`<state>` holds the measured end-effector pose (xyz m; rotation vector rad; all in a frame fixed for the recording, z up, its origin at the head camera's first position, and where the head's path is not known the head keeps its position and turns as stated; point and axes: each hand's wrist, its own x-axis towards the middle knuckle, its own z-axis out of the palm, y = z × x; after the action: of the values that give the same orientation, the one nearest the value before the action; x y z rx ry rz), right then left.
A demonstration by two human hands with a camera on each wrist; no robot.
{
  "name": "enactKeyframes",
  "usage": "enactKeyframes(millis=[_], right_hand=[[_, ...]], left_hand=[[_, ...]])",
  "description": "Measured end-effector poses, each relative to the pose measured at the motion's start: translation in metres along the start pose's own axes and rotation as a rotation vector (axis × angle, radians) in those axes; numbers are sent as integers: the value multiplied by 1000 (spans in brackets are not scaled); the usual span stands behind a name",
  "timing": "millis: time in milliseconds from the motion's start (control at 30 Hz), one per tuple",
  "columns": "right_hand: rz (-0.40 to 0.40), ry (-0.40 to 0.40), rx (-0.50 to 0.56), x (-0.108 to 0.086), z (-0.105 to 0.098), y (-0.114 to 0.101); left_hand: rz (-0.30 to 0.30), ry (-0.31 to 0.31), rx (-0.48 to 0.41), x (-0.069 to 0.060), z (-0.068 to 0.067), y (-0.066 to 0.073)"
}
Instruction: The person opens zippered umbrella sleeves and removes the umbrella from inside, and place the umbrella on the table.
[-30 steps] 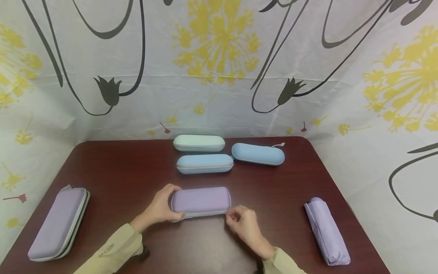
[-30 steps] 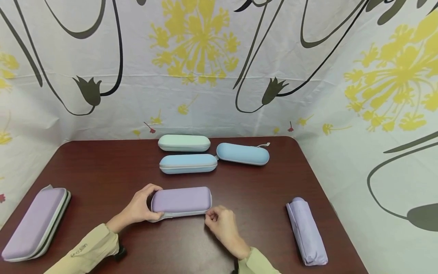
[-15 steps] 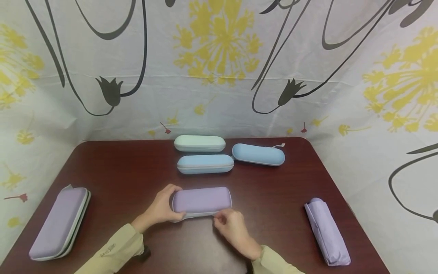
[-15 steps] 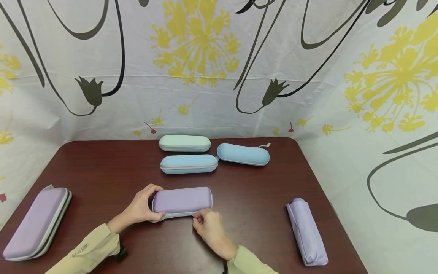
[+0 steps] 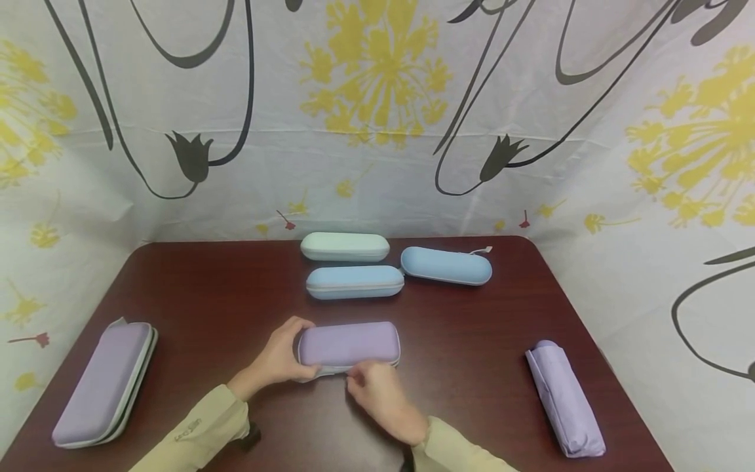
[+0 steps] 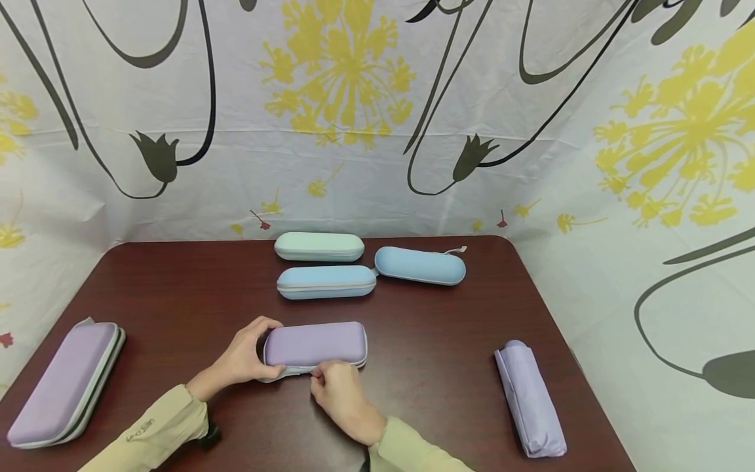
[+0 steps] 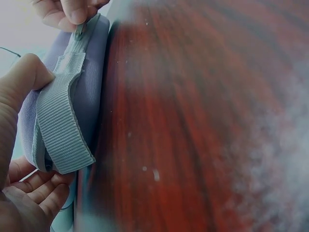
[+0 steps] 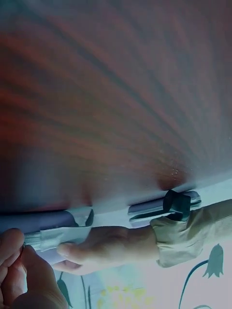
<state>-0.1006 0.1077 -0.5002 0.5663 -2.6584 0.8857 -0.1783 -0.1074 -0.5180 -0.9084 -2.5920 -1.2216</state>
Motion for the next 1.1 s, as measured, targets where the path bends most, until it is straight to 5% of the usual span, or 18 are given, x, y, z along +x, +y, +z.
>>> enactKeyframes(millis=[400,567,800,933,1100], right_hand=[[-58,-40,-103,9,4,-7],[-75,-98,-24,17,-6,1],[-123,20,7,39,-33,39],[-93,-159,47,47,-49,62],[-53,-336,113,46,-58,80]], left_hand=[[-4,-2,-13,0,-1,1],[26,-12,-18,0,-1,-1],[54,-77,-38,1,-10,0],[51,-128,-43,2,-15,-1],[-35,-185,-119,5,-22,-1]])
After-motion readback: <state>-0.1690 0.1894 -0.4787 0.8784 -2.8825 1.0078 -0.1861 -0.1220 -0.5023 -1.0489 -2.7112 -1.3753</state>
